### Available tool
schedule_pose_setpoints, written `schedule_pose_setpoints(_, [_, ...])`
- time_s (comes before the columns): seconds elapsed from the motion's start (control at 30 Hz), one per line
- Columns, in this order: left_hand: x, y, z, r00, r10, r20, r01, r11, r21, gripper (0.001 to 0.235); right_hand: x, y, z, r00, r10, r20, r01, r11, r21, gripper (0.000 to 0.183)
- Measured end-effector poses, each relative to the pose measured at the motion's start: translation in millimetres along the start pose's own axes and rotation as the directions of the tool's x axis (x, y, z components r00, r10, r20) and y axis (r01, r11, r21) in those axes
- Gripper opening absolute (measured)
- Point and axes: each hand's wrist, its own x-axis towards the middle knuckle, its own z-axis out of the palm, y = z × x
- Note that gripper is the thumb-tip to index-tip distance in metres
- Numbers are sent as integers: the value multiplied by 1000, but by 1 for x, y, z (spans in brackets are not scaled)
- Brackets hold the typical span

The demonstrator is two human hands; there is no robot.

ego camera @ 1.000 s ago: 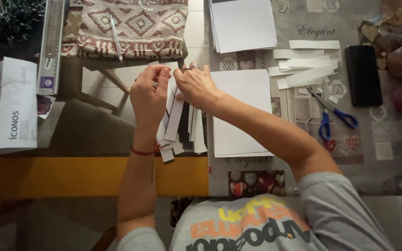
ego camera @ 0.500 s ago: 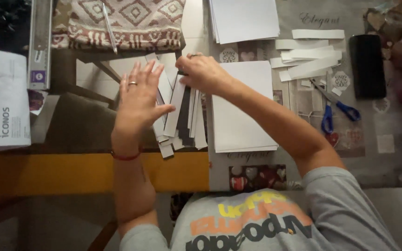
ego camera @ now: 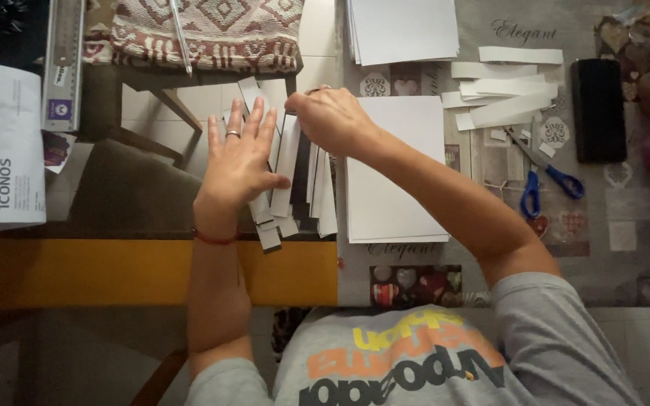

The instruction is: Applying black adhesive strips to white paper cards and smoothing them down manually.

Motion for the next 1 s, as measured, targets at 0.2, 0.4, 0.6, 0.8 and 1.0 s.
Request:
schedule_pose_setpoints(0.2, [6, -8, 11, 999, 41, -14, -40, 999, 30, 130, 10, 13, -3, 995, 77, 63, -92, 950, 300, 28])
schedule_pose_setpoints(0.4, [5, -6, 7, 999, 33, -1, -33, 999, 14, 129, 0, 8, -11, 999, -20, 30, 2, 872, 489, 26])
schedule_pose_setpoints(0.6, [2, 0, -10, 989, 132, -60, -138, 984, -110, 116, -16, 10, -20, 993, 0, -115, 72, 783, 618, 21])
schedule_pose_setpoints(0.8, [-9, 25, -33, 925, 225, -306, -379, 602, -703, 24, -77, 41, -59, 906, -112, -409, 413, 450, 792, 4])
schedule_pose_setpoints(1.0, [-5, 48, -11, 888, 288, -359, -436, 279, -856, 19, -153, 74, -76, 875, 129, -467, 402, 343, 849, 14])
